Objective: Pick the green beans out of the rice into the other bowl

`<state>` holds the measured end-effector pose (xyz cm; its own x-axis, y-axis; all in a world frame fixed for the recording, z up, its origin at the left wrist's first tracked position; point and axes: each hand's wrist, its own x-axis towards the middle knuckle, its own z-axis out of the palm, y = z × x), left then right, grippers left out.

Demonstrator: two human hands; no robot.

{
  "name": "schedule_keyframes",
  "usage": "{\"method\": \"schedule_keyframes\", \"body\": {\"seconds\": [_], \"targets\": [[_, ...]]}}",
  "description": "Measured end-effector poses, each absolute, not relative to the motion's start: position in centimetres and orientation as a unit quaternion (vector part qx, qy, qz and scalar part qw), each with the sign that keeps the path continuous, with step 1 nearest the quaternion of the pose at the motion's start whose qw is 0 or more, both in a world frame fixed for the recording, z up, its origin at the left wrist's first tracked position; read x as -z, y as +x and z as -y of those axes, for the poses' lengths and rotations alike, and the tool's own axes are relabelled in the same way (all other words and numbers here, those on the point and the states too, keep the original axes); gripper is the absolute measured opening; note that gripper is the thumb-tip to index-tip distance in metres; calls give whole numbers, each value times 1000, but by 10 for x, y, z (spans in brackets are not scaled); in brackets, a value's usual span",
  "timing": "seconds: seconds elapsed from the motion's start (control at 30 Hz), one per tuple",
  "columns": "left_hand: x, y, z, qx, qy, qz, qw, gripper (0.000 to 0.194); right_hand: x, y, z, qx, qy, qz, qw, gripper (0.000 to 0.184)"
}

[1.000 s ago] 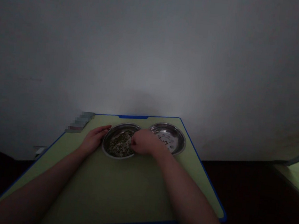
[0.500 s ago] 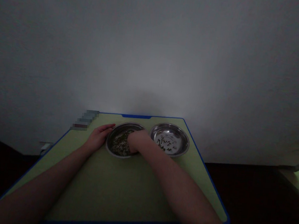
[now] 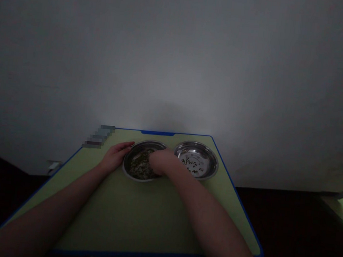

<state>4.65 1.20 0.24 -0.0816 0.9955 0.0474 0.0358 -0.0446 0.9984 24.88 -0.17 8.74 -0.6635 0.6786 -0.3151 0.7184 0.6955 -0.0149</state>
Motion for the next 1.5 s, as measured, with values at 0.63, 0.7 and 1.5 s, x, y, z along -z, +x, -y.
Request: {"method": "schedule_keyframes", "body": {"seconds": [0.63, 0.7, 1.5], "targets": [[7, 44, -17, -522, 514, -511, 450, 46, -79, 299, -4, 94, 309, -945, -45, 18], [8, 44, -18, -527, 509, -505, 456, 47, -78, 300, -3, 89, 309, -945, -53, 18], [6, 47, -18, -539, 488, -494, 477, 46, -73, 390, -5, 117, 469, -849, -213, 14]]}}
